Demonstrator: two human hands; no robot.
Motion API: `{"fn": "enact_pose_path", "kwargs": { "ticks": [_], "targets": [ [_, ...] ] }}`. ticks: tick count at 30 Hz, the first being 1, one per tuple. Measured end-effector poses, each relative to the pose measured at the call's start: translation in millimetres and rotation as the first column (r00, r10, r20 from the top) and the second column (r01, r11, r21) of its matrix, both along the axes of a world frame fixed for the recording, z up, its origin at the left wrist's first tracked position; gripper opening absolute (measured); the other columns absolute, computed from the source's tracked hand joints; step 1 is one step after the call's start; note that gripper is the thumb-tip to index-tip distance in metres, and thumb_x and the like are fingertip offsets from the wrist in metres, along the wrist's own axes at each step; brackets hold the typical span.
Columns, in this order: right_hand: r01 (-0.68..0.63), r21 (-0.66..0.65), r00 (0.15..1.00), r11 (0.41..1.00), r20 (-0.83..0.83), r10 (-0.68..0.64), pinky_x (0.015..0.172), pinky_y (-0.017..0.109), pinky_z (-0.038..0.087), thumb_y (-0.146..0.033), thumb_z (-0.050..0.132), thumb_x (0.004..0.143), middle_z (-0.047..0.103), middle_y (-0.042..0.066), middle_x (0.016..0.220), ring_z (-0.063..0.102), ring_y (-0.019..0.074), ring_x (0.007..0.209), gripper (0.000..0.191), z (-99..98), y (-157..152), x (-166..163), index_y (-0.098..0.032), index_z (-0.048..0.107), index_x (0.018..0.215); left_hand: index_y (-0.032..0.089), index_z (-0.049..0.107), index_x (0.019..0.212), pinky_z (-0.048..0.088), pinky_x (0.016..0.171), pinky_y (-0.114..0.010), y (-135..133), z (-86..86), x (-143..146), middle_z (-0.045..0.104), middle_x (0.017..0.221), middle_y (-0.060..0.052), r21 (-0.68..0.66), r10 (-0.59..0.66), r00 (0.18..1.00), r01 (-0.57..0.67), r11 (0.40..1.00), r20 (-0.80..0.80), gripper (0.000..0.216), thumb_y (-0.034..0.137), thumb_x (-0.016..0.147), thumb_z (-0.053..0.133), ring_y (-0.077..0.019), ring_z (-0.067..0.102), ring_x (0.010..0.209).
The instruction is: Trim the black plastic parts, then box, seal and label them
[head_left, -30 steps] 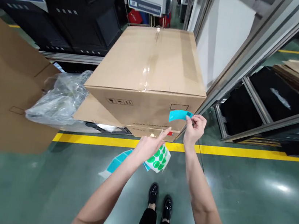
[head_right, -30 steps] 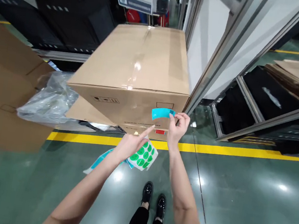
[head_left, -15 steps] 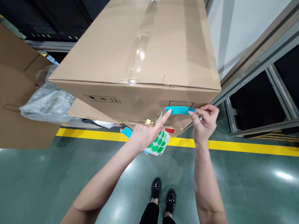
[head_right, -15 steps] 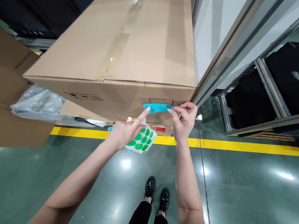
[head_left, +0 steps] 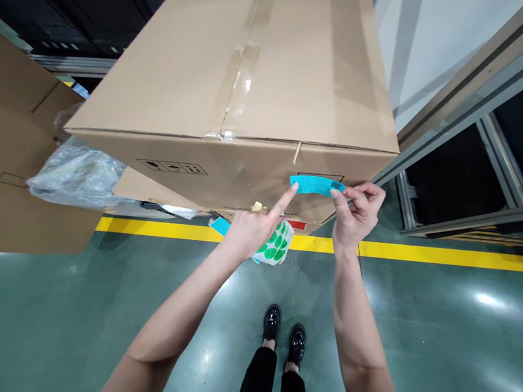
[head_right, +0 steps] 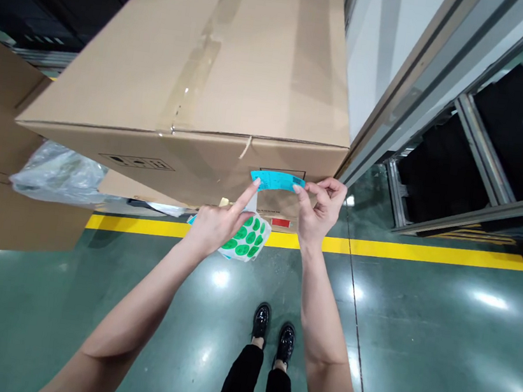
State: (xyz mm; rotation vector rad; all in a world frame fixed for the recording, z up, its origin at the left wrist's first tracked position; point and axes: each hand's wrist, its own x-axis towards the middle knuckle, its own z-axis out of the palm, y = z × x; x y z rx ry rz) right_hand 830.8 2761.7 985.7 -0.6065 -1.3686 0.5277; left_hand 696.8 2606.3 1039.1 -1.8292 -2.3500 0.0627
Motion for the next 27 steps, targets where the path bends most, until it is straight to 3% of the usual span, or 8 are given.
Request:
{"fn": "enact_pose_path", "kwargs": {
  "ticks": [11,27],
  "targets": [
    [0.044,0.039,0.999,0.998,-0.025,-0.044,0.081,0.037,0.05,-0.055,0.073,0.087,0.041,0.001,0.095,0.051,0.0151,0.089,0.032,0.9,-2.4,-4.3,-0.024,0.07,0.082,0.024,0.02,0.165,0.049,0.063,-0.03,1.6,3.4,-2.9,0.066,0.067,-0.009,-0.032,0.076,0.996,-0.074,0.997,0.043,0.064,0.039,0.107,0.042,-0.0216,0.061,0.059],
    [0.082,0.056,0.997,0.995,-0.004,-0.082,0.08,0.035,0.052,-0.053,0.074,0.087,0.041,0.001,0.095,0.051,0.0151,0.09,0.027,-1.0,-0.5,-5.6,-0.026,0.07,0.083,0.025,0.015,0.166,0.048,0.066,-0.029,2.3,-1.3,-6.6,0.069,0.07,-0.01,0.015,0.007,0.999,-0.008,1.0,0.034,0.067,0.034,0.106,0.043,-0.0218,0.065,0.064]
  ]
}}
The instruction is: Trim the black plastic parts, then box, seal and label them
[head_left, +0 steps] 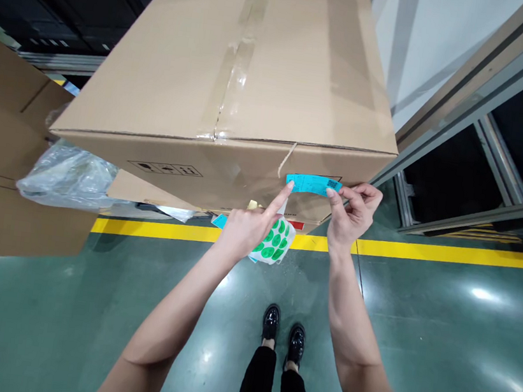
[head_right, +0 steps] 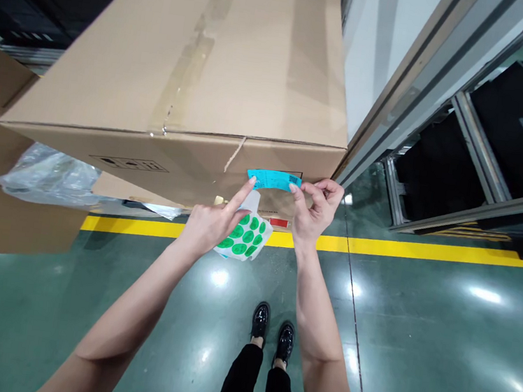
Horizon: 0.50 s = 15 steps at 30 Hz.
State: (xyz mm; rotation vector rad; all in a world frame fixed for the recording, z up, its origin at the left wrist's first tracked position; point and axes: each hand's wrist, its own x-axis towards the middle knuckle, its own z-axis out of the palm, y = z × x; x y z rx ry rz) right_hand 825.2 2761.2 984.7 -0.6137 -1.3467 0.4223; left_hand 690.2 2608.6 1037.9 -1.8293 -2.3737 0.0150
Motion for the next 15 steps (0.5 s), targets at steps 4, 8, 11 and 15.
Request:
{"fn": "enact_pose_path", "kwargs": {
  "ticks": [4,8,11,15],
  "targets": [
    [-0.011,0.001,1.0,1.0,-0.01,0.011,0.079,0.035,0.052,-0.052,0.074,0.087,0.04,0.001,0.095,0.05,0.0149,0.089,0.027,0.3,-0.2,-0.4,-0.026,0.07,0.084,0.026,0.018,0.166,0.048,0.064,-0.03,0.8,1.5,-0.2,0.07,0.072,-0.011,-0.027,0.02,1.0,-0.02,0.999,-0.014,0.064,0.035,0.107,0.041,-0.0229,0.066,0.065],
    [0.009,-0.023,1.0,1.0,0.017,-0.009,0.08,0.036,0.051,-0.052,0.072,0.088,0.039,0.002,0.096,0.05,0.0157,0.091,0.027,-0.4,0.4,-0.7,-0.025,0.07,0.084,0.026,0.015,0.166,0.049,0.063,-0.031,1.8,2.0,-0.4,0.07,0.073,-0.011,-0.039,0.017,0.999,-0.018,0.999,-0.032,0.063,0.036,0.108,0.039,-0.0238,0.066,0.065],
    [0.025,-0.014,0.999,1.0,0.02,-0.025,0.079,0.035,0.052,-0.051,0.072,0.089,0.04,0.002,0.097,0.051,0.0156,0.09,0.026,-0.4,0.3,-1.6,-0.025,0.07,0.085,0.025,0.013,0.166,0.049,0.063,-0.03,2.1,0.6,-1.4,0.069,0.072,-0.01,-0.026,0.01,0.999,-0.011,1.0,-0.04,0.065,0.035,0.108,0.04,-0.0227,0.066,0.064],
    [0.074,0.0,0.997,0.997,0.026,-0.074,0.076,0.034,0.051,-0.053,0.07,0.09,0.041,0.001,0.094,0.052,0.0152,0.089,0.03,0.9,-0.6,-3.7,-0.025,0.069,0.083,0.025,0.015,0.166,0.048,0.063,-0.029,2.6,-2.3,-3.3,0.068,0.071,-0.011,-0.013,0.014,1.0,-0.015,1.0,-0.021,0.064,0.035,0.107,0.04,-0.0213,0.064,0.061]
  ]
}}
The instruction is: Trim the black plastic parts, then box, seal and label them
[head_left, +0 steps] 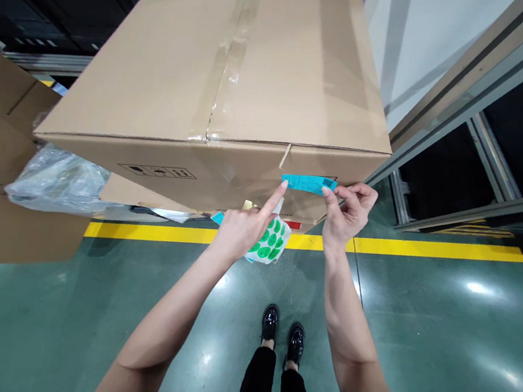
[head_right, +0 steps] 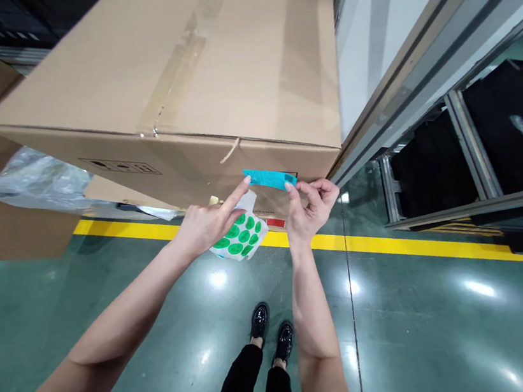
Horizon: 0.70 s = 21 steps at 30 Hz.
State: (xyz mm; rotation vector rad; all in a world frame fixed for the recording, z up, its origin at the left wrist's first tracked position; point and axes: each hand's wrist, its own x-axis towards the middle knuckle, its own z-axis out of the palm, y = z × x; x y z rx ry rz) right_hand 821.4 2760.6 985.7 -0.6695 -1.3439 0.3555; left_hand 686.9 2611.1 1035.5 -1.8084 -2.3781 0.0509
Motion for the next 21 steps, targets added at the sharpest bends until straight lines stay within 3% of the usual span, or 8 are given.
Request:
{"fn": "enact_pose_path", "kwargs": {
  "ticks": [7,14,18,20,21],
  "targets": [
    [-0.019,0.032,0.997,0.999,-0.076,0.021,0.076,0.034,0.052,-0.048,0.074,0.089,0.041,0.001,0.095,0.052,0.0142,0.087,0.023,2.1,-3,-5,-0.026,0.068,0.084,0.023,0.021,0.165,0.045,0.059,-0.028,2,-0.5,1,0.066,0.067,-0.01,-0.026,0.019,0.999,-0.02,0.999,-0.027,0.062,0.036,0.107,0.039,-0.0208,0.061,0.058],
    [0.112,-0.053,0.994,0.992,0.004,-0.111,0.083,0.038,0.053,-0.051,0.07,0.091,0.042,0.002,0.097,0.052,0.016,0.092,0.029,7.6,-6,-7,-0.024,0.065,0.083,0.024,0.02,0.165,0.044,0.058,-0.03,3,1.3,0,0.065,0.065,-0.01,-0.02,0.027,1.0,-0.027,0.999,-0.011,0.061,0.036,0.108,0.036,-0.0215,0.059,0.056],
    [0.201,-0.099,0.975,0.975,-0.076,-0.209,0.067,0.032,0.051,-0.056,0.085,0.076,0.048,0.002,0.096,0.052,0.0148,0.08,0.044,9.9,-7,5,-0.023,0.058,0.089,0.023,0.024,0.164,0.046,0.059,-0.03,3,1.2,0,0.064,0.064,-0.009,0.01,0.022,1.0,-0.022,1.0,-0.005,0.06,0.034,0.107,0.038,-0.0198,0.057,0.053],
    [0.18,-0.049,0.982,0.983,-0.056,-0.182,0.062,0.031,0.049,-0.053,0.082,0.08,0.052,0.001,0.089,0.051,0.0129,0.07,0.04,13.3,-14,11,-0.023,0.058,0.091,0.022,0.026,0.164,0.046,0.058,-0.029,3,2.2,1,0.064,0.063,-0.008,0.013,0.024,1.0,-0.024,1.0,0.0,0.061,0.035,0.106,0.04,-0.0193,0.056,0.052],
    [0.103,0.006,0.995,0.995,0.011,-0.103,0.063,0.031,0.05,-0.049,0.076,0.086,0.055,0.0,0.084,0.052,0.0127,0.067,0.031,16.0,-18,12,-0.023,0.059,0.091,0.023,0.027,0.164,0.047,0.057,-0.029,3,2.8,1,0.063,0.062,-0.008,0.012,0.027,1.0,-0.028,1.0,0.001,0.061,0.035,0.106,0.041,-0.0195,0.057,0.051]
  ]
}}
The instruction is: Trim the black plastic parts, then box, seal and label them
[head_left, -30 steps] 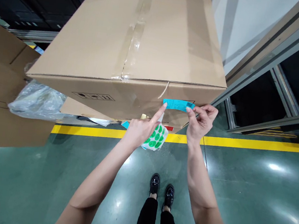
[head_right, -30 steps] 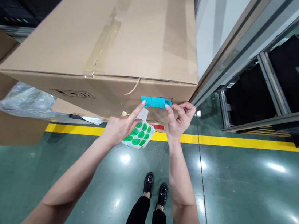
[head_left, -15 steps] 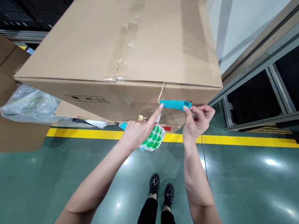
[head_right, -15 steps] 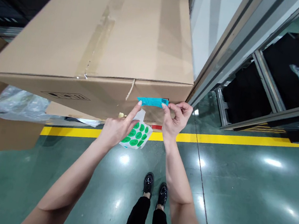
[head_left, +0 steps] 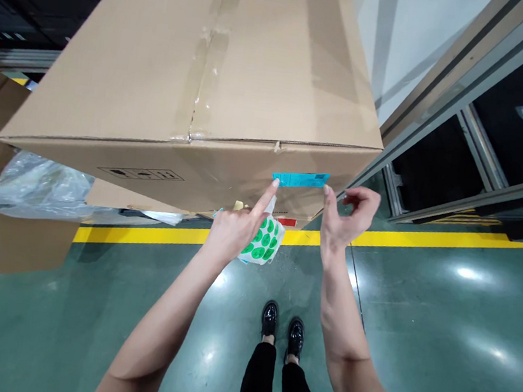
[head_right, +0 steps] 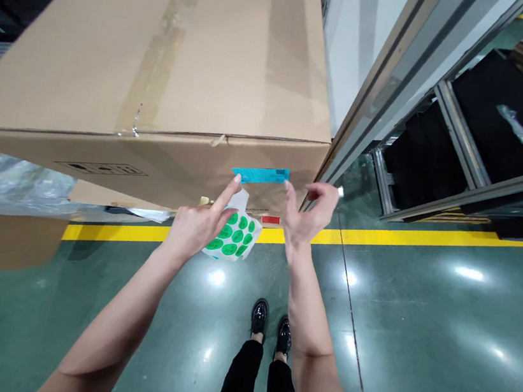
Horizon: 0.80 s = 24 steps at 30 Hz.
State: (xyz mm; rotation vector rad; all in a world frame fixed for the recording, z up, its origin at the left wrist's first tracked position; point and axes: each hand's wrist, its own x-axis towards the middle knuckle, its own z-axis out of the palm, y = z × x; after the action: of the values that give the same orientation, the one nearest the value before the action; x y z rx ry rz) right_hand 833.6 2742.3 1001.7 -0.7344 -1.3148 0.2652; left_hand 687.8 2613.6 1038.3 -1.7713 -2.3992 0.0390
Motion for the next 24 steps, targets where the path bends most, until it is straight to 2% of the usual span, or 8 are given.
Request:
{"fn": "enact_pose_path", "kwargs": {
  "ticks": [3,5,6,11,16,20,22,24],
  "targets": [
    [-0.434,0.032,0.857,0.901,0.324,0.401,0.075,0.032,0.057,-0.037,0.059,0.099,0.068,0.001,0.083,0.065,0.0154,0.079,0.017,10.6,-10,-2,-0.025,0.068,0.091,0.024,0.03,0.163,0.049,0.057,-0.03,-2,0.4,-1,0.064,0.061,-0.007,0.027,0.005,1.0,-0.006,1.0,0.006,0.061,0.035,0.105,0.045,-0.0214,0.06,0.052],
    [-0.618,-0.057,0.716,0.784,0.372,0.591,0.088,0.036,0.059,-0.033,0.057,0.1,0.074,0.002,0.095,0.07,0.0172,0.095,0.018,15.9,-7,-4,-0.027,0.073,0.094,0.025,0.034,0.162,0.05,0.058,-0.03,-7,-2.8,-4,0.066,0.063,-0.006,0.094,0.003,1.0,-0.005,0.996,0.027,0.062,0.035,0.103,0.051,-0.0221,0.062,0.054],
    [-0.646,-0.083,0.707,0.759,0.309,0.636,0.09,0.037,0.059,-0.034,0.058,0.099,0.074,0.002,0.099,0.07,0.018,0.099,0.017,17.0,-3,-4,-0.027,0.073,0.096,0.025,0.036,0.161,0.05,0.058,-0.029,-11,-5.7,-6,0.068,0.063,-0.006,0.145,-0.009,0.999,0.001,0.989,0.054,0.063,0.035,0.102,0.054,-0.0217,0.063,0.055],
    [-0.489,-0.196,0.863,0.85,-0.25,0.439,0.075,0.031,0.058,-0.042,0.064,0.095,0.068,0.001,0.092,0.066,0.0145,0.081,0.018,6.5,-8,23,-0.025,0.07,0.101,0.028,0.058,0.147,0.053,0.062,-0.025,-40,-26.4,-6,0.078,0.086,-0.004,0.494,-0.155,0.917,-0.052,0.868,0.367,0.053,0.037,0.095,0.067,-0.0175,0.069,0.065],
    [-0.627,-0.447,0.711,0.637,0.003,0.703,0.078,0.034,0.059,-0.049,0.07,0.09,0.065,0.005,0.109,0.065,0.0173,0.093,0.03,-10.2,-97,63,-0.027,0.069,0.11,0.026,0.069,0.131,0.052,0.064,-0.023,-75,-39.5,25,0.078,0.096,-0.003,0.641,-0.22,0.764,-0.307,0.703,0.607,0.039,0.038,0.094,0.07,-0.0133,0.067,0.07],
    [-0.453,-0.581,0.799,0.676,0.071,0.597,0.087,0.042,0.061,-0.051,0.066,0.092,0.06,0.009,0.125,0.064,0.0217,0.107,0.042,-27.8,-152,87,-0.029,0.059,0.127,0.025,0.068,0.134,0.043,0.053,-0.021,-103,-44.5,55,0.067,0.07,0.004,0.625,-0.198,0.68,-0.466,0.626,0.706,0.039,0.036,0.096,0.066,-0.0076,0.047,0.05],
    [-0.428,-0.631,0.763,0.647,0.13,0.633,0.089,0.046,0.061,-0.053,0.07,0.088,0.058,0.012,0.132,0.064,0.0251,0.113,0.059,-35.5,-161,94,-0.031,0.051,0.139,0.025,0.068,0.134,0.041,0.052,-0.02,-116,-45.8,68,0.061,0.062,0.007,0.602,-0.19,0.643,-0.516,0.61,0.742,0.039,0.034,0.096,0.066,-0.0072,0.042,0.048],
    [-0.431,-0.624,0.702,0.652,0.222,0.677,0.091,0.051,0.061,-0.053,0.073,0.085,0.055,0.014,0.138,0.062,0.029,0.119,0.073,-35.8,-163,99,-0.032,0.042,0.148,0.026,0.07,0.13,0.045,0.055,-0.021,-129,-46.9,79,0.068,0.07,0.005,0.586,-0.213,0.601,-0.535,0.609,0.77,0.036,0.033,0.096,0.065,-0.008,0.048,0.052]
  ]
}}
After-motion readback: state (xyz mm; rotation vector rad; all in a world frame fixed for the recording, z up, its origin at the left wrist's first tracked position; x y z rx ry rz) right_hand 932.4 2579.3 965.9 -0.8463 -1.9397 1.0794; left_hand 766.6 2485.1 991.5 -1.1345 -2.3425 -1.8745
